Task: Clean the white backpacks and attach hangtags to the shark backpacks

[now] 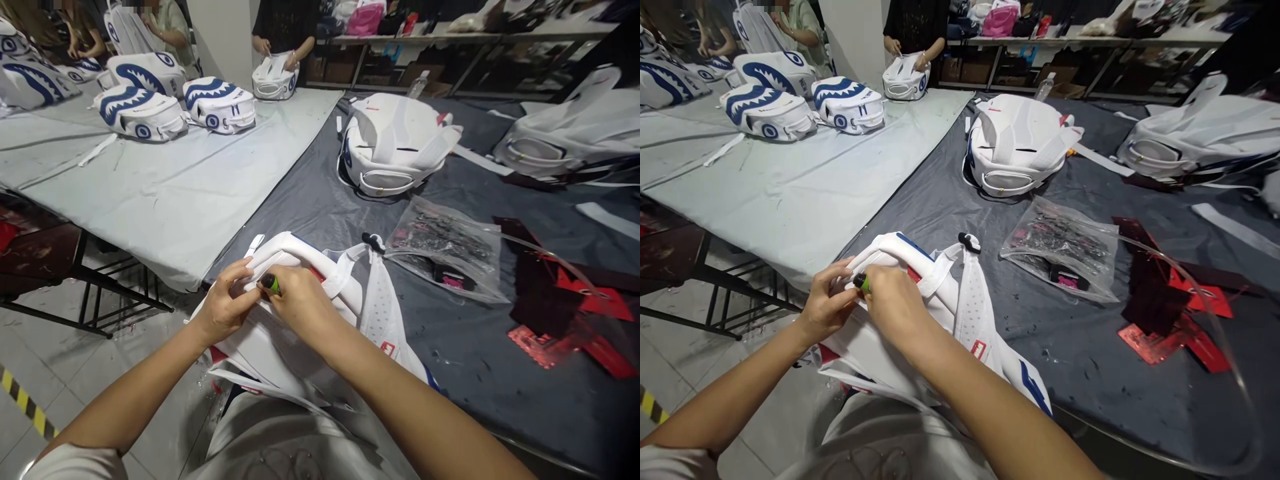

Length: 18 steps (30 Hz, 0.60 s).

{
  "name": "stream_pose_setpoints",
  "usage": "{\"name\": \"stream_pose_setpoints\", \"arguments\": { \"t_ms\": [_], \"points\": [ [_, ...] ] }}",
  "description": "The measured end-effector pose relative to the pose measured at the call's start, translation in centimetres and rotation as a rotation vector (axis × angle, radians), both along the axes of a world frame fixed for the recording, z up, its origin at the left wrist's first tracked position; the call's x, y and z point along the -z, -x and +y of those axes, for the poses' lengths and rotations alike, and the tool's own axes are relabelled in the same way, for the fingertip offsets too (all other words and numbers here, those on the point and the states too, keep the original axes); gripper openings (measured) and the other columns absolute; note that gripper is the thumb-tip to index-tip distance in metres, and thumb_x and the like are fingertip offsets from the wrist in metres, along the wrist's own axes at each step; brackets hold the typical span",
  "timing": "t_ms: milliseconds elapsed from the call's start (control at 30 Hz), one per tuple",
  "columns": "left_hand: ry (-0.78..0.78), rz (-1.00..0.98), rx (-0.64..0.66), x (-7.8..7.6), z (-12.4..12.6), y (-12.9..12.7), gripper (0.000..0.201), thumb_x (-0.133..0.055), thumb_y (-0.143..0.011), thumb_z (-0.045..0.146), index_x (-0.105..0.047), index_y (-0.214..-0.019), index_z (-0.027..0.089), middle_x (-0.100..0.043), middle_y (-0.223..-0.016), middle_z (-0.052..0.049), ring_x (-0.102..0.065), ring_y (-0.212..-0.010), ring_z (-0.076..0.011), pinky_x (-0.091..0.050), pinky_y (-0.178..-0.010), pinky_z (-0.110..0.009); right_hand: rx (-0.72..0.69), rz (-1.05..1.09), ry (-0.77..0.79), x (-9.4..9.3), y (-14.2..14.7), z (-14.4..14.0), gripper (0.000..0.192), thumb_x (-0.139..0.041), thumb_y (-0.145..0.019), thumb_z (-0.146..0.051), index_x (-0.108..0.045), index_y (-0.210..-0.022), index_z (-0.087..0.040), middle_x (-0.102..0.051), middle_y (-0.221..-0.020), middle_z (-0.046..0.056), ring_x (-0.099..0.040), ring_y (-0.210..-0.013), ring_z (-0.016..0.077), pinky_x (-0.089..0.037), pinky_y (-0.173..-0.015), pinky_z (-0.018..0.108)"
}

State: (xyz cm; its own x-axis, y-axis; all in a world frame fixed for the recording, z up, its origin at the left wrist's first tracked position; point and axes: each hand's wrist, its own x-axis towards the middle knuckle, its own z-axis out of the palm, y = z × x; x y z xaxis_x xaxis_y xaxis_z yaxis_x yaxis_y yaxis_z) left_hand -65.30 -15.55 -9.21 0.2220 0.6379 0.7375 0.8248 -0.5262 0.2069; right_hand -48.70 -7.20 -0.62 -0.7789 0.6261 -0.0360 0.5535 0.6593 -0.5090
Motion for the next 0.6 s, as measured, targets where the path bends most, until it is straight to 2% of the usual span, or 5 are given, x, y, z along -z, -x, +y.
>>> {"name": "stream_pose_setpoints", "arguments": {
  "t_ms": [100, 233, 367, 500, 600],
  "points": [
    [-0.009, -0.025, 0.032, 0.2, 0.1, 0.1, 0.046, -0.059, -0.085, 0.001, -0.054, -0.123, 0.027, -0.041, -0.134, -0.009, -0.042, -0.141, -0.0302, -0.051, -0.108, -0.052, -0.003, -0.054, -0.024, -0.5, 0.2, -0.1, 0.009, -0.06, -0.089, -0.014, -0.069, -0.092, -0.014, -0.071, -0.081, 0.008, -0.062, -0.072, 0.0193, -0.027, -0.059, 0.028],
    [-0.003, -0.038, 0.036, 0.0, 0.2, 0.0, 0.044, -0.06, -0.085, 0.002, -0.056, -0.122, 0.026, -0.042, -0.135, -0.01, -0.043, -0.14, -0.0304, -0.05, -0.109, -0.051, 0.121, -0.049, 0.008, -0.7, 0.3, -0.2, 0.008, -0.061, -0.088, -0.019, -0.068, -0.088, -0.015, -0.07, -0.076, 0.007, -0.058, -0.066, 0.0177, -0.026, -0.057, 0.028],
    [-0.006, -0.025, 0.006, -0.3, 0.1, -0.3, 0.044, -0.058, -0.088, 0.006, -0.054, -0.125, 0.029, -0.043, -0.131, -0.009, -0.045, -0.138, -0.0296, -0.053, -0.106, -0.05, 0.158, -0.069, -0.017, -0.7, -0.7, -0.4, 0.011, -0.06, -0.086, -0.012, -0.068, -0.092, -0.017, -0.069, -0.074, 0.005, -0.06, -0.069, 0.0182, -0.029, -0.059, 0.027],
    [0.013, -0.027, -0.011, -0.1, 0.4, -0.3, 0.039, -0.057, -0.089, 0.007, -0.054, -0.124, 0.025, -0.041, -0.131, -0.01, -0.043, -0.139, -0.029, -0.055, -0.105, -0.046, 0.055, -0.065, -0.158, -0.5, -2.1, -0.4, 0.031, -0.058, -0.086, -0.005, -0.065, -0.112, -0.022, -0.07, -0.096, 0.005, -0.064, -0.085, 0.0191, -0.035, -0.065, 0.025],
    [0.025, -0.03, -0.006, 0.3, 0.5, 0.2, 0.04, -0.057, -0.088, 0.005, -0.055, -0.123, 0.023, -0.042, -0.132, -0.012, -0.042, -0.139, -0.0296, -0.055, -0.105, -0.045, -0.071, -0.154, -0.287, 0.0, -1.9, -0.1, 0.026, -0.052, -0.095, -0.012, -0.065, -0.114, -0.024, -0.067, -0.108, 0.006, -0.064, -0.083, 0.0179, -0.036, -0.062, 0.026]
  ]
}}
